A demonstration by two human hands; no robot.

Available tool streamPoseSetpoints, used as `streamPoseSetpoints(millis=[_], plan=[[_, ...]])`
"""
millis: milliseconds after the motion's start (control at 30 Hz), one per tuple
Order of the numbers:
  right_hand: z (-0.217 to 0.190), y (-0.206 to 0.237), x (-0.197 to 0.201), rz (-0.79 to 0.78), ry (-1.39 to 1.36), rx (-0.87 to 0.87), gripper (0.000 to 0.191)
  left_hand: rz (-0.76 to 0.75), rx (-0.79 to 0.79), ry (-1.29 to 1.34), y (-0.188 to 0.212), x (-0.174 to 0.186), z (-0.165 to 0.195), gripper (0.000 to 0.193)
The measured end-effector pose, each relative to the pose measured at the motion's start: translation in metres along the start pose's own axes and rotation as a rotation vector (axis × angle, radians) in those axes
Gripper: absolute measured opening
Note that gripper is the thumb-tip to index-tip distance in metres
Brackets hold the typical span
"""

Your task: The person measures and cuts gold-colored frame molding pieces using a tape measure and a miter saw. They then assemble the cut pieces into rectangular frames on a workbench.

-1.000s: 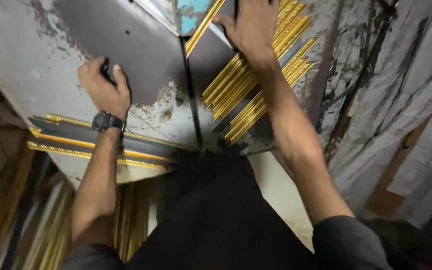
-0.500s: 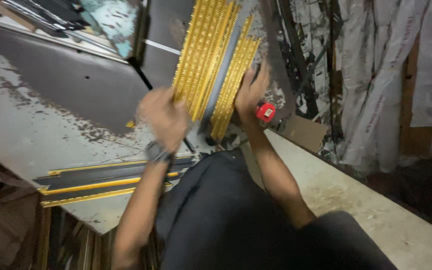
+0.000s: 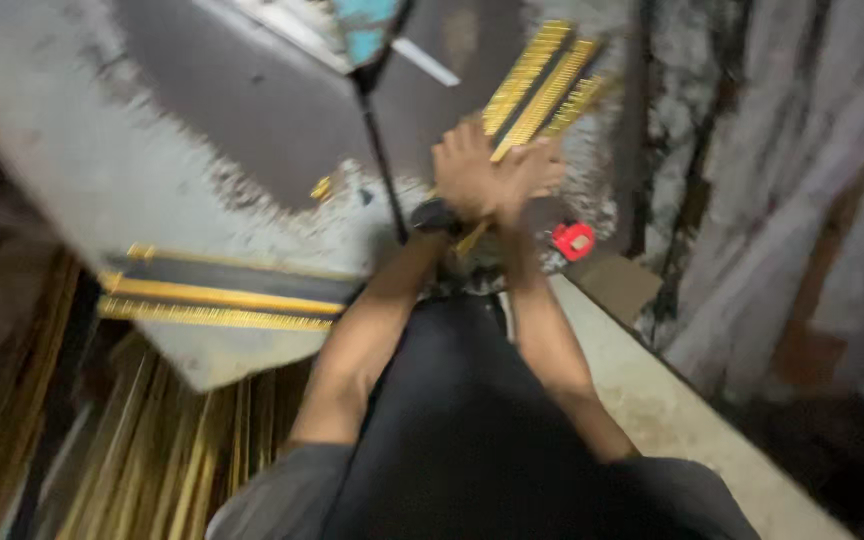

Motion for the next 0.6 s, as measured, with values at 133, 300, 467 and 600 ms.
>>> streamPoseSetpoints(millis=[133, 300, 467, 600], plan=[[0.017, 0.008, -0.012, -0.095, -0.104, -0.081, 0.076, 0.228, -0.276, 0.055, 0.029, 0.042, -0.021, 0.056], [0.000, 0.017, -0.013, -0.178, -0.186, 0.206, 0.076, 0.030, 0.013, 0.361, 0.101, 0.085, -0.106, 0.029], [-0.016, 0.029, 0.004, 0.009, -0.124, 0.272, 0.071, 0.219, -0.302, -0.271, 0.121, 0.129, -0.139, 0.044], [-0.060, 0.071, -0.015, -0.445, -0.169, 0.695, 0.038, 0.004, -0.429, -0.412, 0.107, 0.104, -0.146, 0.032]])
Point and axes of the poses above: each hand's wrist, its own y-axis away from the middle knuckle, its own x-axis out of the back of the hand, z = x × y, the point moved 7 cm from there along -y, towards the middle knuckle, and after that the axes turned 9 degrees about -x, right-handed, at the moved point
